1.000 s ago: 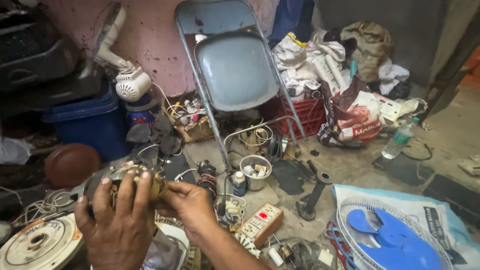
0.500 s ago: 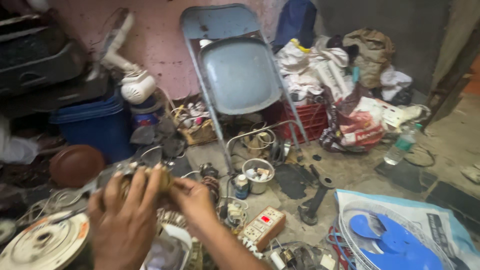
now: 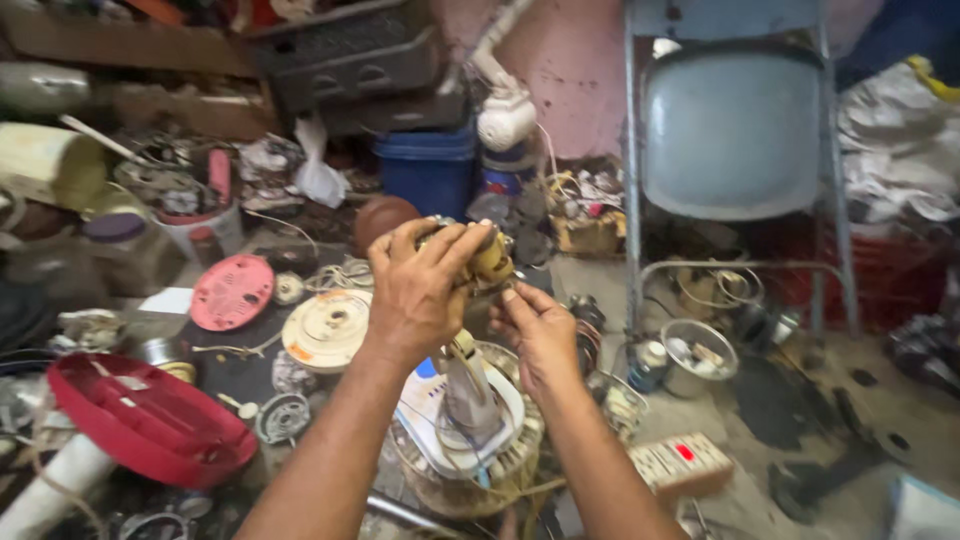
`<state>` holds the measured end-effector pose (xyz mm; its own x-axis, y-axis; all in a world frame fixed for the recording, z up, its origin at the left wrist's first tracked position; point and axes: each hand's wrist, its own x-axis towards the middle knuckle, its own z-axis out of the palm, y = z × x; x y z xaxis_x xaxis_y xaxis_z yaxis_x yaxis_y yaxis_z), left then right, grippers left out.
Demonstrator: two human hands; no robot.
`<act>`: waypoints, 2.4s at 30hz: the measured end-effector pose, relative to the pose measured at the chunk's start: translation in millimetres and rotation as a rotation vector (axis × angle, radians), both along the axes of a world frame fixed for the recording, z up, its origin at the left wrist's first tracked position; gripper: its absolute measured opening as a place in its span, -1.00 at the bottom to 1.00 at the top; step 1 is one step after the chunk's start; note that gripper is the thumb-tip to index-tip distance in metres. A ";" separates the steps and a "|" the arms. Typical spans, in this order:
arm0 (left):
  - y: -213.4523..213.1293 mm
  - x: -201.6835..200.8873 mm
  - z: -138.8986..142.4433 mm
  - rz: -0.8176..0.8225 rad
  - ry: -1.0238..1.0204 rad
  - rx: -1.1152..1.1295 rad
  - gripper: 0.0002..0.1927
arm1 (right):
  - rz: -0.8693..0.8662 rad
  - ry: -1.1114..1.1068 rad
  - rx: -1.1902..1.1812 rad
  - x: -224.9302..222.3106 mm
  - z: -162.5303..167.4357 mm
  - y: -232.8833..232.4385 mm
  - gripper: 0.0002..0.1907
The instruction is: The person sits on the floor of a cluttered repair workshop and repairs an electric fan motor. They disassemble the motor housing, handle and reconnect colored wires and a capacitor, and use a multimeter to test the motor while working with parts spread on the floor.
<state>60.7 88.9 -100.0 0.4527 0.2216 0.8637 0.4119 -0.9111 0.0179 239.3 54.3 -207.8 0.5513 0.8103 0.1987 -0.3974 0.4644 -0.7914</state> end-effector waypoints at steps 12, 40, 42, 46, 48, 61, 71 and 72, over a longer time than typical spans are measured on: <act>52.3 -20.8 -5.4 -0.206 -0.137 -0.090 -0.08 | -0.029 0.058 0.014 -27.9 18.2 37.5 -0.73; -12.9 23.3 5.5 0.107 0.158 0.002 -0.32 | -0.168 0.137 0.087 -14.0 1.1 9.4 -0.72; -18.6 28.1 4.4 0.127 0.171 0.016 -0.30 | -0.172 0.157 0.061 -10.6 -2.5 5.6 -0.74; -27.9 39.1 7.7 0.202 0.232 0.009 -0.23 | -0.166 0.192 0.052 -1.5 -2.4 6.4 -0.74; -32.0 46.4 10.8 0.229 0.253 -0.017 -0.22 | -0.140 0.185 0.028 5.1 0.5 8.2 -0.73; -54.1 41.3 5.5 0.297 0.265 0.053 -0.32 | -0.020 0.170 -0.047 20.0 -0.2 -18.5 -0.73; -62.1 55.5 11.1 0.429 0.335 -0.001 -0.32 | 0.056 0.109 -0.086 24.5 23.3 -18.0 -0.74; -60.6 58.1 9.3 0.430 0.339 0.007 -0.32 | 0.064 0.106 -0.091 26.3 25.1 -17.7 -0.74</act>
<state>118.8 28.3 -90.7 0.5760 0.4429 0.6871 0.7288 -0.6589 -0.1864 265.5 36.6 -182.6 0.5116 0.8566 0.0662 -0.5075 0.3634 -0.7813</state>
